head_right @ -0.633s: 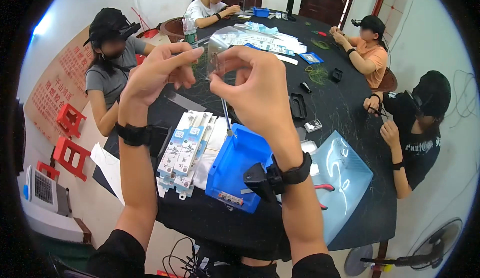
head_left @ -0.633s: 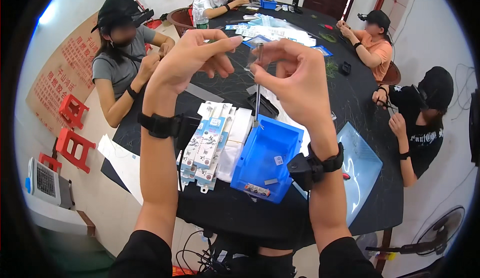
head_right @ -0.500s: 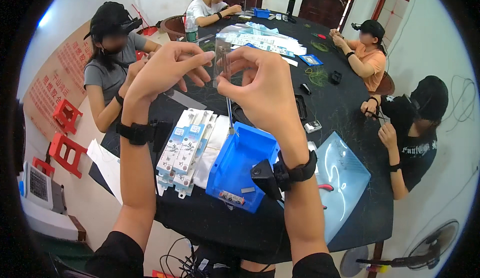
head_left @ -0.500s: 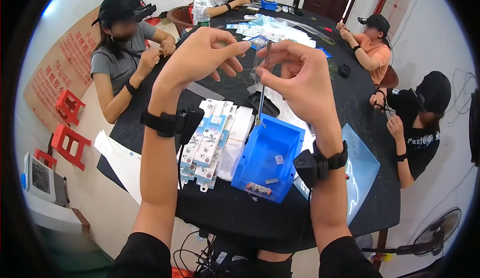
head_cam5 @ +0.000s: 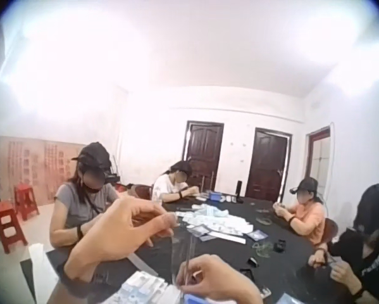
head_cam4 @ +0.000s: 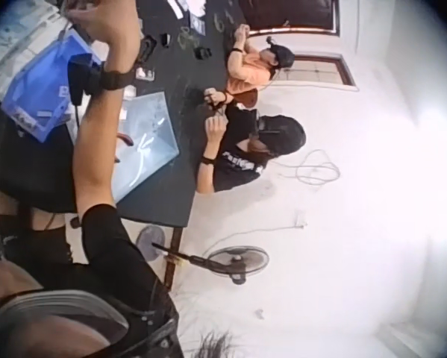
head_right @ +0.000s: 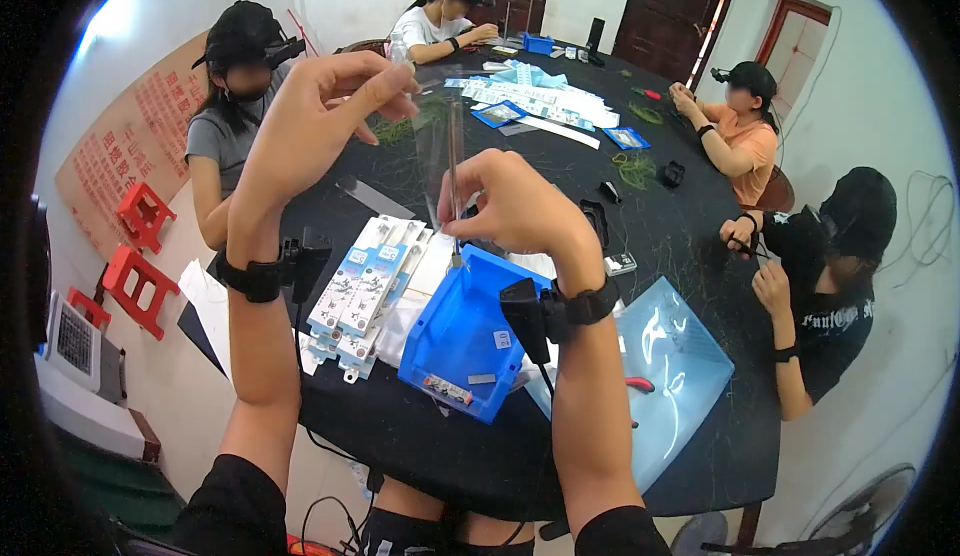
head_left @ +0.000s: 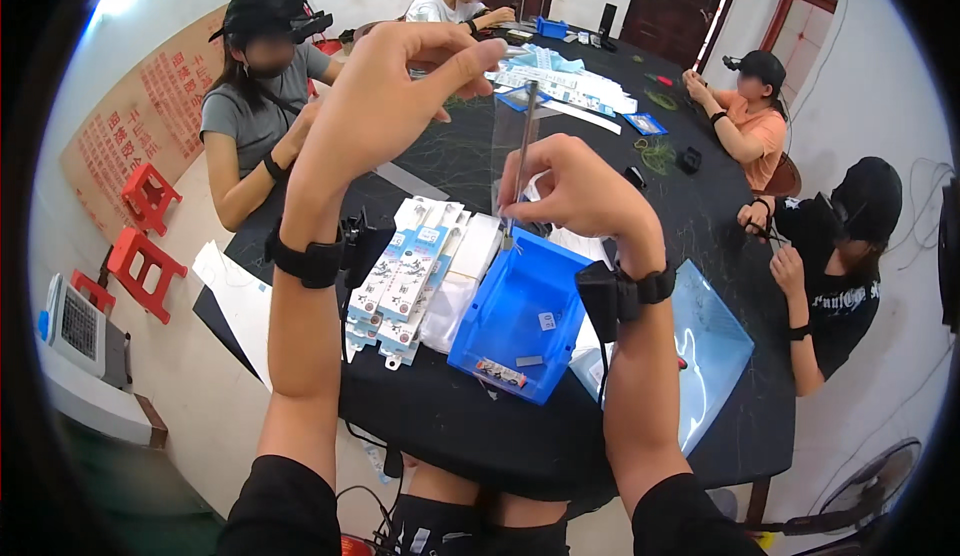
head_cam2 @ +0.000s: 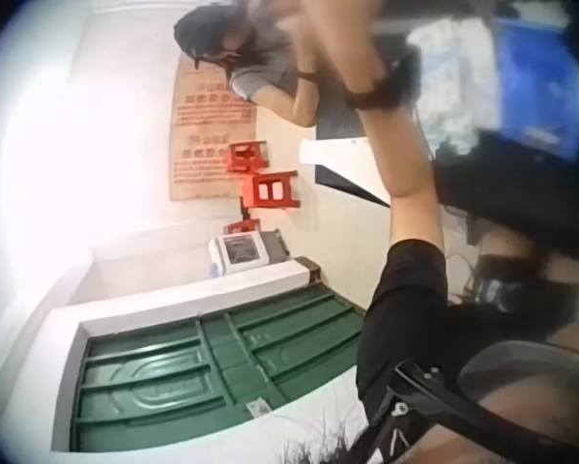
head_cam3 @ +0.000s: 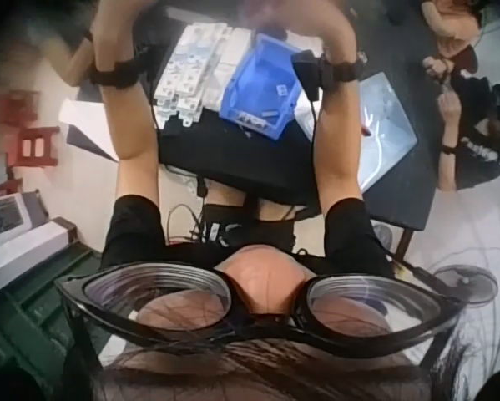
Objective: The person uses shears to trim a fishing line attached to a hook, then picks up a small weight and uses pliers to crimp it onto the hook.
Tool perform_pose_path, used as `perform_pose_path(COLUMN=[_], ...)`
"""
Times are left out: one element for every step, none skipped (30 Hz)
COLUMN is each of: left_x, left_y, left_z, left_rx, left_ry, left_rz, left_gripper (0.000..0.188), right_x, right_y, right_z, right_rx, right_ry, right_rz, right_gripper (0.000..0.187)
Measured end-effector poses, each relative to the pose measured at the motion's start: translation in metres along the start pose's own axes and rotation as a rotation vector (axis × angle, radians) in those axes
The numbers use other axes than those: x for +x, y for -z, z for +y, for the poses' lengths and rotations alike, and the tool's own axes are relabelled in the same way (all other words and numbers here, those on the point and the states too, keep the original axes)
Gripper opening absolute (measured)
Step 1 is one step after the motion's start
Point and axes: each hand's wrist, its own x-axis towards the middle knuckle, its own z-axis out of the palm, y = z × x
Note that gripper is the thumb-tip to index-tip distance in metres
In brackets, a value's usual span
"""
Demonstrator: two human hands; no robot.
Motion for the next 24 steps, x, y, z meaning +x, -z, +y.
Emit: perform_pose_path(left_x=[0.000, 0.001, 0.001, 0.001, 0.001, 0.001, 0.001, 0.001, 0.000, -0.002, -0.003, -0.004, -0.004, -0.003, -0.003, -0.002, -0.001, 0.000, 0.000, 0.000, 0.000, -0.001, -0.001, -0.002], left_y=[-0.004, -0.007, -0.010, -0.011, -0.012, -0.011, -0.010, -0.010, -0.011, -0.012, -0.014, -0.016, -0.018, -0.019, -0.021, -0.021, -0.021, -0.021, -0.021, -0.020, -0.019, -0.018, -0.017, -0.017], left_z=[0.002, 0.004, 0.005, 0.006, 0.007, 0.007, 0.008, 0.008, 0.009, 0.010, 0.010, 0.011, 0.012, 0.013, 0.013, 0.014, 0.014, 0.014, 0.013, 0.013, 0.013, 0.013, 0.013, 0.013], left_rx=[-0.011, -0.040, -0.077, -0.101, -0.121, -0.130, -0.124, -0.137, -0.137, -0.133, -0.168, -0.188, -0.209, -0.223, -0.243, -0.239, -0.238, -0.243, -0.234, -0.218, -0.202, -0.179, -0.151, -0.119], left_ry=[-0.045, -0.040, -0.052, -0.051, -0.055, -0.045, -0.039, -0.051, -0.065, -0.082, -0.062, -0.031, -0.010, 0.015, 0.021, 0.035, 0.039, 0.047, 0.058, 0.067, 0.072, 0.082, 0.053, 0.035], left_rz=[-0.015, -0.026, -0.032, -0.042, -0.047, -0.061, -0.067, -0.083, -0.092, -0.098, -0.069, -0.063, -0.064, -0.066, -0.048, -0.051, -0.050, -0.048, -0.037, -0.031, -0.023, -0.008, 0.005, 0.020], left_gripper=[0.037, 0.038, 0.039, 0.040, 0.039, 0.038, 0.037, 0.035, 0.033, 0.031, 0.024, 0.024, 0.023, 0.022, 0.020, 0.020, 0.020, 0.019, 0.019, 0.018, 0.017, 0.016, 0.016, 0.015], right_x=[0.001, 0.001, 0.000, 0.000, -0.001, -0.001, -0.001, -0.001, -0.002, -0.003, -0.003, -0.003, -0.003, -0.003, -0.003, -0.002, -0.001, 0.000, 0.000, 0.000, -0.001, -0.002, -0.001, -0.001], right_y=[-0.002, -0.002, -0.003, -0.003, -0.004, -0.006, -0.006, -0.005, -0.005, -0.004, -0.004, -0.004, -0.004, -0.005, -0.007, -0.007, -0.008, -0.010, -0.011, -0.012, -0.013, -0.013, -0.013, -0.014], right_z=[0.003, 0.005, 0.006, 0.006, 0.006, 0.006, 0.005, 0.005, 0.005, 0.005, 0.006, 0.007, 0.008, 0.009, 0.010, 0.011, 0.012, 0.013, 0.013, 0.013, 0.012, 0.010, 0.008, 0.006], right_rx=[-0.005, 0.013, 0.016, 0.018, 0.037, 0.056, 0.071, 0.062, 0.050, 0.040, 0.033, 0.028, 0.031, 0.006, -0.019, -0.035, -0.023, 0.008, 0.017, 0.033, 0.027, 0.015, 0.008, -0.001], right_ry=[0.047, 0.035, -0.025, -0.082, -0.088, -0.095, -0.107, -0.104, -0.109, -0.115, -0.108, -0.103, -0.095, -0.082, -0.072, -0.045, -0.010, 0.037, -0.001, 0.031, -0.019, -0.063, -0.111, -0.156], right_rz=[-0.020, -0.042, -0.069, -0.097, -0.096, -0.096, -0.094, -0.086, -0.079, -0.073, -0.074, -0.078, -0.079, -0.065, -0.044, -0.026, -0.007, 0.007, 0.004, 0.010, 0.002, -0.007, -0.023, -0.040], right_gripper=[0.009, 0.009, 0.009, 0.009, 0.010, 0.011, 0.013, 0.013, 0.014, 0.015, 0.015, 0.014, 0.014, 0.015, 0.015, 0.015, 0.016, 0.016, 0.017, 0.018, 0.020, 0.022, 0.025, 0.029])
